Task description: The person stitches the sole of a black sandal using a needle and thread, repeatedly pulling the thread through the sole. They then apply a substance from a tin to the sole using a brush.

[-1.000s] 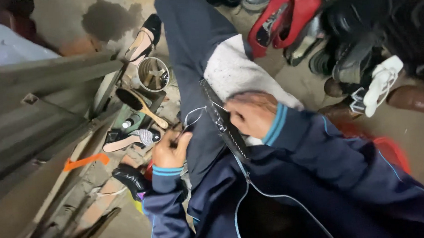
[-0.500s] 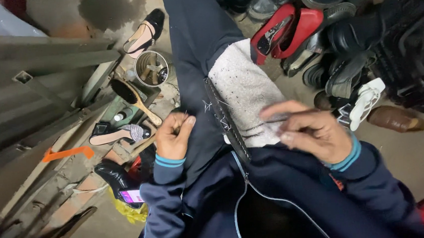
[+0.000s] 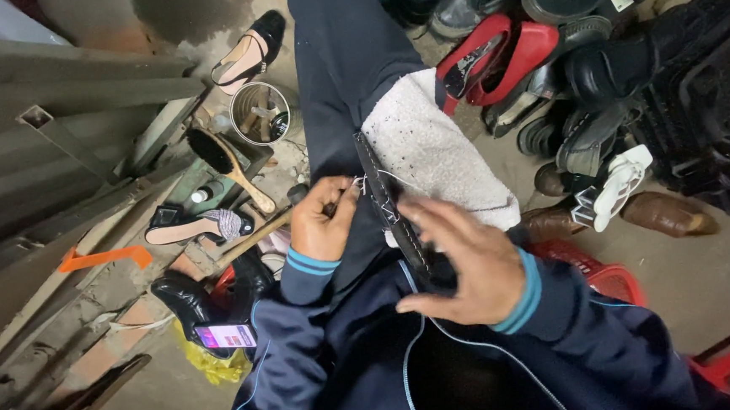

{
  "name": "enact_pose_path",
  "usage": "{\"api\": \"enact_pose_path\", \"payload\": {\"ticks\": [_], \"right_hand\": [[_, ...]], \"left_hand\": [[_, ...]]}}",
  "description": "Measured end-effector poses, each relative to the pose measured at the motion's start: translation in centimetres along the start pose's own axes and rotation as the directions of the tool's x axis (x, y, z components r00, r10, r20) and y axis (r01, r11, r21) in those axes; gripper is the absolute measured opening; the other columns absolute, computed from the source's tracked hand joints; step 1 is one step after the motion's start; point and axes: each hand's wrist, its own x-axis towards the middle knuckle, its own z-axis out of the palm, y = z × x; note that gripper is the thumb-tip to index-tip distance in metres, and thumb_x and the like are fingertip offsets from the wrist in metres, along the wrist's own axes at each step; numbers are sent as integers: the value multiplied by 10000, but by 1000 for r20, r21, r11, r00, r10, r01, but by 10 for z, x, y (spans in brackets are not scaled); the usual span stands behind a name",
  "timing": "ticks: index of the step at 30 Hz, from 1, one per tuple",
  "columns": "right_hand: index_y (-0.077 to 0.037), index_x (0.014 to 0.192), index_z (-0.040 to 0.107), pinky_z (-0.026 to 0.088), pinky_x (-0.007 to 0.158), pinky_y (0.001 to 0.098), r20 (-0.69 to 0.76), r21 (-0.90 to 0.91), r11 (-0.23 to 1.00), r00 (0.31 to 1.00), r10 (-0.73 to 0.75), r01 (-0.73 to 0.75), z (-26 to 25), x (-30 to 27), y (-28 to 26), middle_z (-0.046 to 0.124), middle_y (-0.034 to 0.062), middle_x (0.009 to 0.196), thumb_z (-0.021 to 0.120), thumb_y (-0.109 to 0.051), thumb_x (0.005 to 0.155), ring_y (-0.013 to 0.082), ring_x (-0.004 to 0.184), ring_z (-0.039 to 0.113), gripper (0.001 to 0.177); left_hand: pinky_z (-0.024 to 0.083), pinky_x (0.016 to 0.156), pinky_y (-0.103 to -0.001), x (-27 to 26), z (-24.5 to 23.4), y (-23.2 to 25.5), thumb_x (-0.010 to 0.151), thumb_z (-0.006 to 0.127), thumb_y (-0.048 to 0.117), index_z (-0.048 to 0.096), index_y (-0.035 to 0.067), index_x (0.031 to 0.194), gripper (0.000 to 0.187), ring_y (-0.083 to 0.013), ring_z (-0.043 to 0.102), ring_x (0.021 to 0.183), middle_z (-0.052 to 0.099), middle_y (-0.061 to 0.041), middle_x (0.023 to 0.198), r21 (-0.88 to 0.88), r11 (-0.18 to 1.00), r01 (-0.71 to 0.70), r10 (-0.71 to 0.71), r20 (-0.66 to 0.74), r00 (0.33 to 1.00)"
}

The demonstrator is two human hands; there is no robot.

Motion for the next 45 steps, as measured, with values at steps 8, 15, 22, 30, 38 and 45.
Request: {"api": "enact_pose_path", "payload": {"ticks": [8, 15, 22, 30, 38, 45], "right_hand": [[107, 1510, 403, 540, 917, 561, -233, -356, 934, 970, -71, -17, 42, 5, 16, 418, 369, 1519, 573, -329, 956, 517, 1260, 559, 725], [29, 1454, 511, 603, 738, 466, -264, -402, 902, 963, 50, -156, 34, 6, 18, 657, 186, 1122, 516, -466, 910, 351, 962, 710, 736], [-50, 1337, 642, 590, 634, 442, -302, -460, 879, 953, -20, -127, 55, -3, 54, 698, 109, 949, 541, -490, 900, 339, 832, 723, 628], [-106, 1164, 694, 591, 663, 478, -294, -262, 946, 949, 111, -192, 37, -9, 49, 723, 100, 754, 546, -437, 918, 350, 733, 741, 438], [-121, 1024, 692, 577, 616, 449, -315, -252, 952, 945, 89, -174, 24, 8, 33, 704, 91, 717, 540, -441, 946, 338, 699, 730, 363], [12, 1133, 661, 585, 695, 530, -256, -200, 980, 965, -61, 9, 21, 7, 32, 723, 200, 911, 785, -602, 793, 394, 858, 733, 713]], "left_hand": [[460, 511, -311, -22, -4, 31, 908, 743, 163, 681, 136, 761, 162, -216, 583, 505, 566, -21, 504, 49, 999, 12, -17, 100, 995], [521, 524, -379, -27, 5, 57, 984, 686, 262, 538, 149, 637, 394, -363, 656, 548, 580, -93, 527, 278, 956, -90, 100, -21, 995], [521, 577, -544, -13, 8, 26, 948, 700, 351, 597, 136, 681, 358, -427, 692, 659, 637, -130, 576, 496, 867, 52, -22, -67, 998], [596, 696, -528, 6, 28, 43, 900, 791, 131, 756, 53, 968, 109, -426, 722, 862, 763, -129, 894, 300, 944, -136, 168, -86, 982], [598, 691, -426, 7, 26, 42, 927, 759, 159, 770, 147, 956, 34, -358, 731, 849, 730, -46, 933, 299, 945, -132, 176, -125, 976], [604, 657, -461, 5, 24, 54, 950, 723, 162, 767, 166, 918, 54, -393, 716, 788, 665, -32, 1021, 358, 924, -132, 198, -154, 968]]}}
